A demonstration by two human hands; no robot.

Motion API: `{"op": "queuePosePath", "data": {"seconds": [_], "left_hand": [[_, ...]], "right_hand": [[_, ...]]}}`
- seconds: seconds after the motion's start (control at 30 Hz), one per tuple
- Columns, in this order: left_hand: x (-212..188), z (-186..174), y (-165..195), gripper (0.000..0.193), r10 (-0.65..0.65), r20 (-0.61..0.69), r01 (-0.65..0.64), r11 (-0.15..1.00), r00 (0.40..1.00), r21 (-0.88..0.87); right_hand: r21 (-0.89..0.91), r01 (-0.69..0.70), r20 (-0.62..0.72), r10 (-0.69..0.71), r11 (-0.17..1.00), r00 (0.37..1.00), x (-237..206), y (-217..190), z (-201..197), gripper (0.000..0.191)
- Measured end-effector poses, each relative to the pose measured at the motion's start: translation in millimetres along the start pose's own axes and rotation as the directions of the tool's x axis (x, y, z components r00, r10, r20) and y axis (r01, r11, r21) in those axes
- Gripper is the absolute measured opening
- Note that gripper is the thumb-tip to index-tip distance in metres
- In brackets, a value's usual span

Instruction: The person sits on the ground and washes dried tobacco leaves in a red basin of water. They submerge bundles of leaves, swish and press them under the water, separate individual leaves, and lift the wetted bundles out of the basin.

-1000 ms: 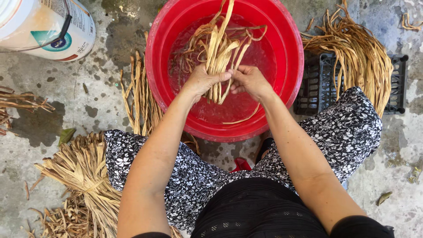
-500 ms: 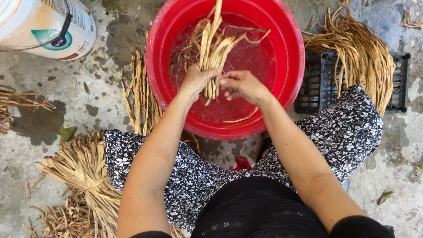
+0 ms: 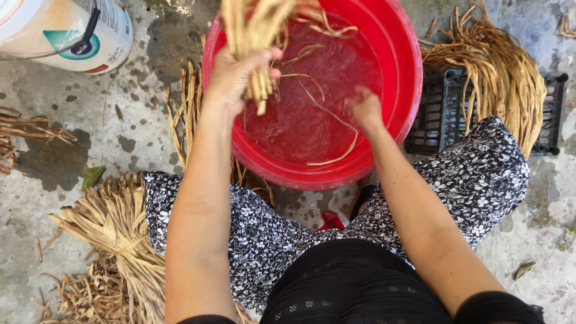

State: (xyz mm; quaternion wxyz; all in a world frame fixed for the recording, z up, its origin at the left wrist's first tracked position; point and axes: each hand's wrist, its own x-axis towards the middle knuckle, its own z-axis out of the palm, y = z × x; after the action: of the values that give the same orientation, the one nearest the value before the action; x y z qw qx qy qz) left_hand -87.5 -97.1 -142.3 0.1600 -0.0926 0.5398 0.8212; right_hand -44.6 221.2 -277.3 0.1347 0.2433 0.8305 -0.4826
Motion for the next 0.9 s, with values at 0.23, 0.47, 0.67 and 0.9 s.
{"op": "queuePosePath", "data": {"seconds": [0.23, 0.47, 0.67, 0.9], "left_hand": [[-22.0, -20.4, 35.4, 0.028, 0.354, -0.013, -0.342, 0.893, 0.935, -0.294], [-6.0, -5.3, 6.2, 0.031, 0.051, 0.017, -0.049, 0.996, 0.999, -0.069], [3.5, 23.8, -51.6, 0.033, -0.134, 0.118, 0.130, 0.991, 0.984, 0.043], [-2.0, 31.8, -71.6, 0.035, -0.061, 0.362, 0.084, 0.995, 0.930, -0.046]], "right_hand": [[-0.598, 0.219, 0.401, 0.051, 0.771, 0.915, 16.2, 63.3, 23.7, 0.032], [0.333, 0.054, 0.221, -0.134, 0.941, 0.966, 2.4, -24.0, -16.2, 0.010], [0.616, 0.105, 0.313, -0.366, 0.780, 0.876, -33.3, -129.7, -51.9, 0.012], [0.747, 0.152, 0.248, -0.484, 0.647, 0.839, -42.1, -158.8, -48.5, 0.015]]}}
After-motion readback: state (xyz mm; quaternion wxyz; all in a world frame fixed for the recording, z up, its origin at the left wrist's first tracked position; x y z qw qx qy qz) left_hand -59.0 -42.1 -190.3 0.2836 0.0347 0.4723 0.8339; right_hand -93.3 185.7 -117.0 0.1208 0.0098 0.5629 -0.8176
